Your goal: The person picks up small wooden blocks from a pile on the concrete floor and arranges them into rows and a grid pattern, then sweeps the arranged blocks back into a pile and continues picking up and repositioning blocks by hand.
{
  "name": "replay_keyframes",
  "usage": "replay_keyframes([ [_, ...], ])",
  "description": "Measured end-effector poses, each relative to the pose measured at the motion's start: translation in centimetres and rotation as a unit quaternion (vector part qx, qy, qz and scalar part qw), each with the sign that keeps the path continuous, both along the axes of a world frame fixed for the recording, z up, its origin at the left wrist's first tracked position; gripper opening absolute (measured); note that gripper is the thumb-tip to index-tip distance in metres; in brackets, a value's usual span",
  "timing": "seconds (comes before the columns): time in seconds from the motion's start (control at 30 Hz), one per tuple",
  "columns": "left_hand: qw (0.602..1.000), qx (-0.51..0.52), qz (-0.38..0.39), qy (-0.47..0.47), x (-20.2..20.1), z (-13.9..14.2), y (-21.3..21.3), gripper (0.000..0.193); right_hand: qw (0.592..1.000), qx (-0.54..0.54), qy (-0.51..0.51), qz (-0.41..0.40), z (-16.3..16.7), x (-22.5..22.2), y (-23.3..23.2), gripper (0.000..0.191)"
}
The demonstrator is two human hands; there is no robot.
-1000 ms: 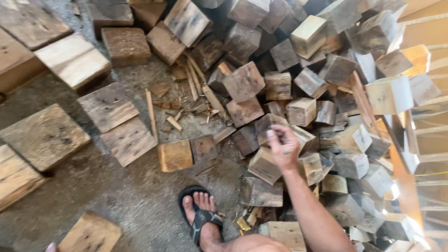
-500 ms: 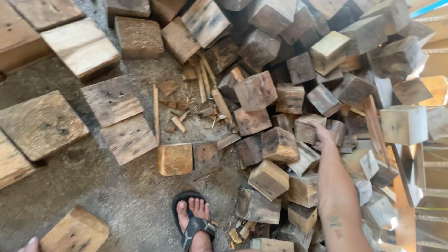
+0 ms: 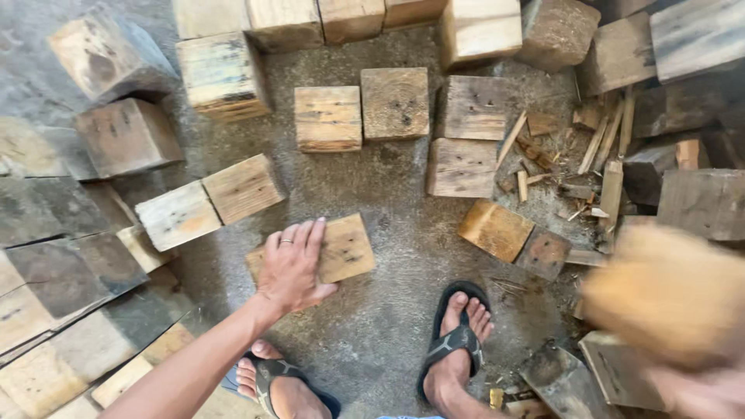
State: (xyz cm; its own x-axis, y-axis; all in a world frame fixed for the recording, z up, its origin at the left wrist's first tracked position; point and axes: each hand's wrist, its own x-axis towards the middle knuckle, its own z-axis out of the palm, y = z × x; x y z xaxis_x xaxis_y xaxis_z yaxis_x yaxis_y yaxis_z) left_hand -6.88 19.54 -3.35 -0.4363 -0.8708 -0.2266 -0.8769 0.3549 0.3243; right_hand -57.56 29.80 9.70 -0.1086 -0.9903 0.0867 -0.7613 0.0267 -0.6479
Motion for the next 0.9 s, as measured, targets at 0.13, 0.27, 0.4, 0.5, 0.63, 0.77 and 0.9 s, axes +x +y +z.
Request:
replay_keyframes([
  [0.13,1.0,-0.015,0.003,0.0,0.6,-0.1,0.5,0.123,0.961,0.035,0.023,0.273,-5.3,14.2,-7.6,0.1],
  [0.27,1.0,-0.028,-0.012,-0.007,1.5,-0.3,0.9,0.123,0.944,0.052,0.04,0.323,-10.5,22.6,-11.5,0.094],
  [0.4,0.999,-0.033,-0.021,-0.001,2.0,-0.2,0.9,0.124,0.918,0.058,0.072,0.386,-11.4,25.1,-12.7,0.095],
  [0.5,0.999,-0.035,-0.021,-0.006,2.0,-0.2,0.9,0.123,0.913,0.053,0.096,0.394,-10.9,25.3,-12.7,0.098],
  [0.63,0.999,-0.028,-0.024,0.001,2.0,-0.6,0.9,0.123,0.913,0.059,0.106,0.389,-11.1,25.1,-12.9,0.097],
  [0.77,0.999,-0.015,-0.034,-0.031,1.9,-0.9,0.7,0.124,0.908,0.052,0.198,0.364,-10.6,24.5,-14.2,0.102],
  [0.9,0.999,-0.044,-0.026,-0.007,1.9,-0.6,0.7,0.117,0.925,-0.012,0.228,0.304,-10.4,24.7,-17.5,0.103],
])
